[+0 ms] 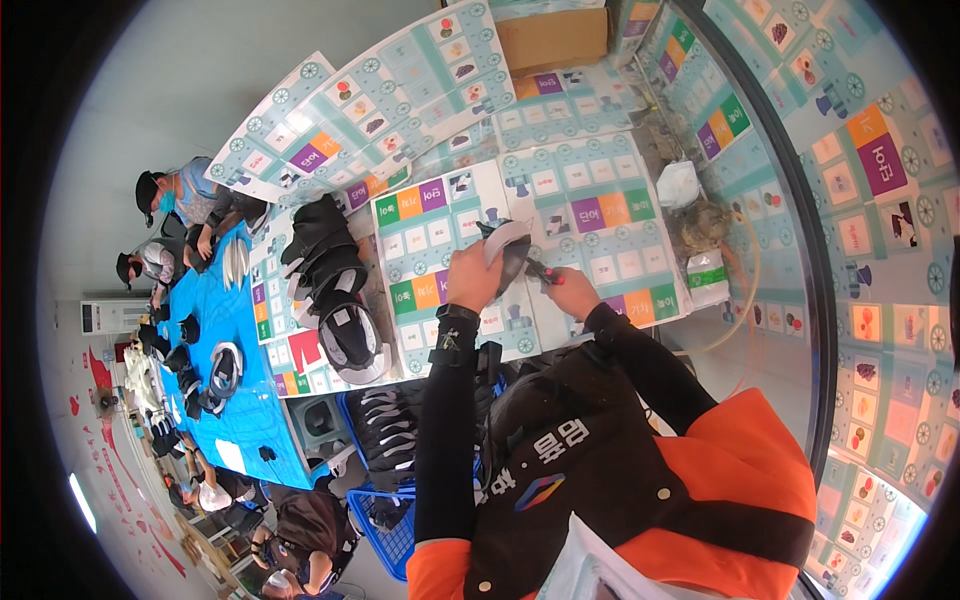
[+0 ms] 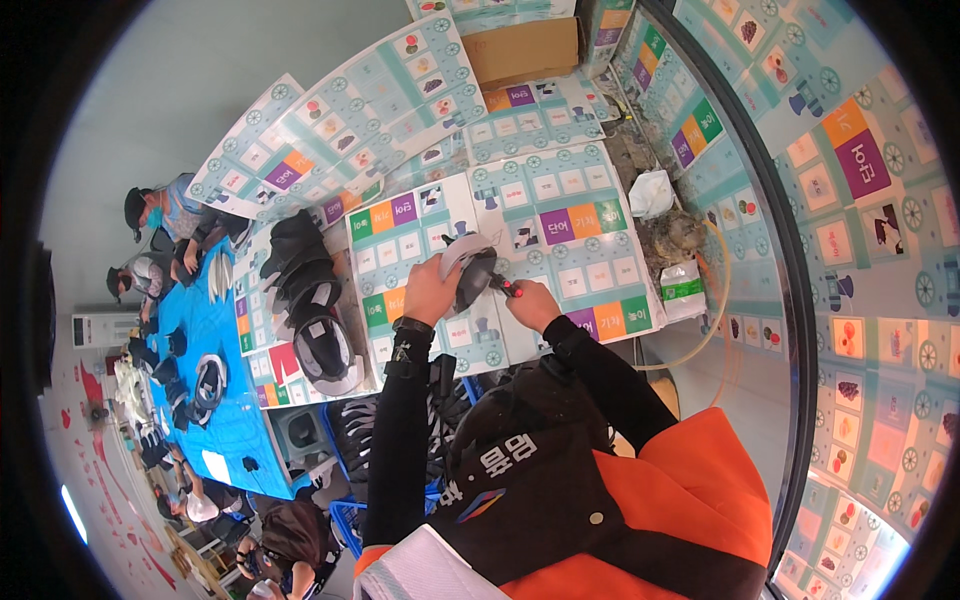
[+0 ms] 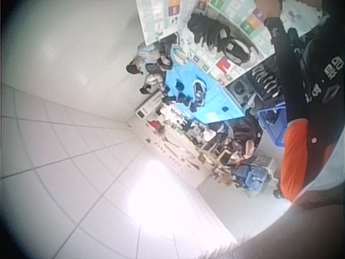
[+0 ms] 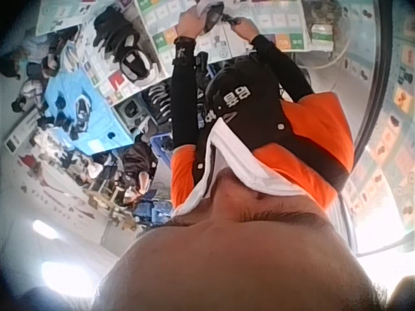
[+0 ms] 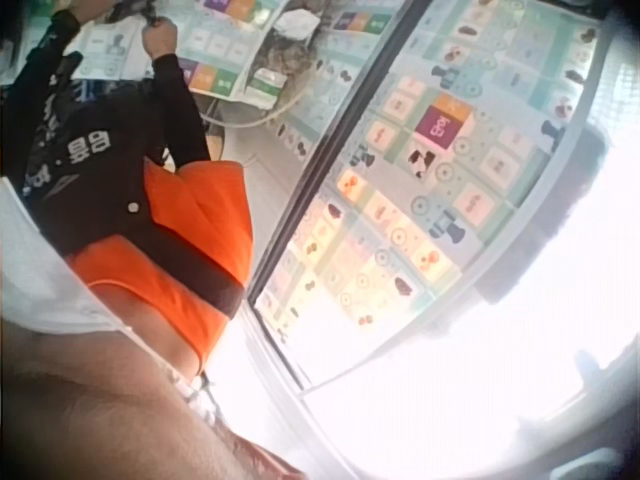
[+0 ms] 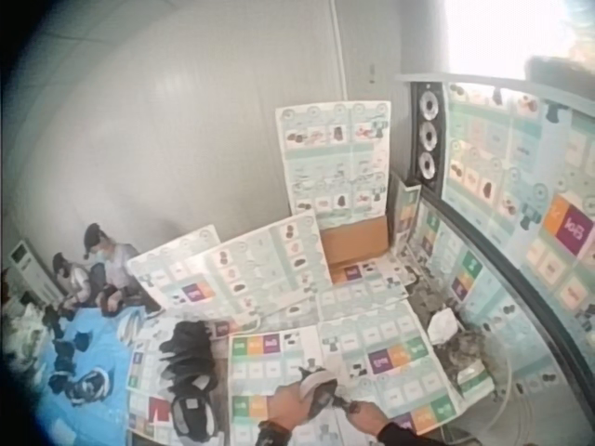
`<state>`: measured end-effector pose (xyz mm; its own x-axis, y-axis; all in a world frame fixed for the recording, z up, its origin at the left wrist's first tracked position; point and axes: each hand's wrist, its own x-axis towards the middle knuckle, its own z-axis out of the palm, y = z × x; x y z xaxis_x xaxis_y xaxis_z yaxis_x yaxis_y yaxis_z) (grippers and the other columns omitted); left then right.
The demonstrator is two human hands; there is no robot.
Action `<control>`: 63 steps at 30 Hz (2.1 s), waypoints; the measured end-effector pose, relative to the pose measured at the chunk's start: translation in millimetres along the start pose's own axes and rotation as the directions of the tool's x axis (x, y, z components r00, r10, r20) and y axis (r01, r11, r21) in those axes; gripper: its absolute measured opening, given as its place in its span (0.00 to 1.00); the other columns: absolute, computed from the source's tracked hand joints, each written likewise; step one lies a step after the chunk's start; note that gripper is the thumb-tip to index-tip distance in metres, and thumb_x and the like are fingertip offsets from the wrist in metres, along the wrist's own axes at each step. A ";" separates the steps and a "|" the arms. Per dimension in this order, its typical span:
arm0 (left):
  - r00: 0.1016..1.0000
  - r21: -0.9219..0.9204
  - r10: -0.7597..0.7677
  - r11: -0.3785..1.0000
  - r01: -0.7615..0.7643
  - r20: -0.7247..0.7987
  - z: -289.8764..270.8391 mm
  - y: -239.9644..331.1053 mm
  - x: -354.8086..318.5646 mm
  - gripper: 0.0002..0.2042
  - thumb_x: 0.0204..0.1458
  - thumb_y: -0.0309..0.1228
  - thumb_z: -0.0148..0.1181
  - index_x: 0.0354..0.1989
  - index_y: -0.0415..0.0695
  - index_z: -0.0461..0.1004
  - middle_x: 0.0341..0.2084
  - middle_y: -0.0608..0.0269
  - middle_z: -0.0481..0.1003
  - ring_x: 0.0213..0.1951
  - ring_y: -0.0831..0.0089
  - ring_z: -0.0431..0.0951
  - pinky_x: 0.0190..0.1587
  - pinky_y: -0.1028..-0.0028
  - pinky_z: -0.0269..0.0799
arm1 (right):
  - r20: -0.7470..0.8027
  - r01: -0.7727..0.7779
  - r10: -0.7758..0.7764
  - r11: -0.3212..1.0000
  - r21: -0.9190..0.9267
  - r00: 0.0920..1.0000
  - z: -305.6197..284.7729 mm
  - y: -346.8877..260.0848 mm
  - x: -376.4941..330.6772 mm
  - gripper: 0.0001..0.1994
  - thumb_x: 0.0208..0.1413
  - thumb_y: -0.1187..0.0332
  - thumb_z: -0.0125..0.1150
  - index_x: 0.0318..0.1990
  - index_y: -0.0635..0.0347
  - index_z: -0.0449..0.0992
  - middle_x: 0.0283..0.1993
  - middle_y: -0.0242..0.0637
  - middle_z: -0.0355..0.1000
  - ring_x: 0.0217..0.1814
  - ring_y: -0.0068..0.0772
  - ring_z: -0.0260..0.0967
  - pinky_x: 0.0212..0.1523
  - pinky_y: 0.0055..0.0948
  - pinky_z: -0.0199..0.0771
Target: The person takes shoe components from a blue crate, aligns them on a template, and then stacks the assembled components back into a blue crate.
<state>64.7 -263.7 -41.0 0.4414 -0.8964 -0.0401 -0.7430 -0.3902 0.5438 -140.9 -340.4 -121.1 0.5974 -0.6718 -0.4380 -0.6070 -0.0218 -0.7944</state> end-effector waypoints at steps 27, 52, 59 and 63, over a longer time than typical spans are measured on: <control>0.998 -0.045 -0.063 0.997 0.064 0.021 -0.9 -21.5 -10.6 0.17 0.59 0.42 0.61 0.46 0.40 0.79 0.38 0.43 0.81 0.46 0.40 0.76 0.49 0.49 0.74 | 0.156 -0.071 0.053 0.991 0.110 0.986 -0.9 -14.2 2.4 0.15 0.50 0.65 0.57 0.35 0.71 0.79 0.35 0.61 0.77 0.42 0.67 0.74 0.45 0.52 0.73; 1.000 -0.059 -0.011 0.998 0.010 -0.029 5.5 -12.2 -2.8 0.19 0.58 0.43 0.63 0.47 0.38 0.80 0.36 0.36 0.80 0.42 0.38 0.78 0.46 0.49 0.75 | -0.104 0.106 -0.107 0.994 -0.018 0.989 6.4 -1.7 -8.0 0.12 0.54 0.66 0.53 0.38 0.65 0.78 0.36 0.62 0.76 0.44 0.68 0.73 0.46 0.57 0.73; 0.996 -0.037 -0.075 0.996 0.077 0.052 5.6 -11.1 2.3 0.20 0.55 0.42 0.64 0.49 0.39 0.80 0.41 0.41 0.82 0.49 0.39 0.76 0.54 0.50 0.74 | -0.095 0.173 -0.179 0.982 -0.071 0.979 3.0 -1.1 -8.9 0.12 0.55 0.65 0.54 0.38 0.64 0.78 0.35 0.61 0.77 0.42 0.69 0.73 0.45 0.59 0.73; 0.994 -0.061 -0.078 0.995 0.082 0.070 6.8 -8.6 1.7 0.20 0.55 0.41 0.64 0.49 0.39 0.80 0.41 0.41 0.82 0.49 0.39 0.76 0.54 0.50 0.74 | -0.184 0.080 -0.095 0.993 -0.085 0.978 -4.2 1.5 -12.3 0.12 0.55 0.64 0.55 0.38 0.64 0.77 0.34 0.61 0.76 0.41 0.69 0.73 0.45 0.58 0.73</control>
<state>68.5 -263.3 -51.4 0.4615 -0.8758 -0.1414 -0.6719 -0.4492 0.5888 -151.3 -335.3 -115.1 0.5457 -0.7911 -0.2762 -0.5998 -0.1386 -0.7880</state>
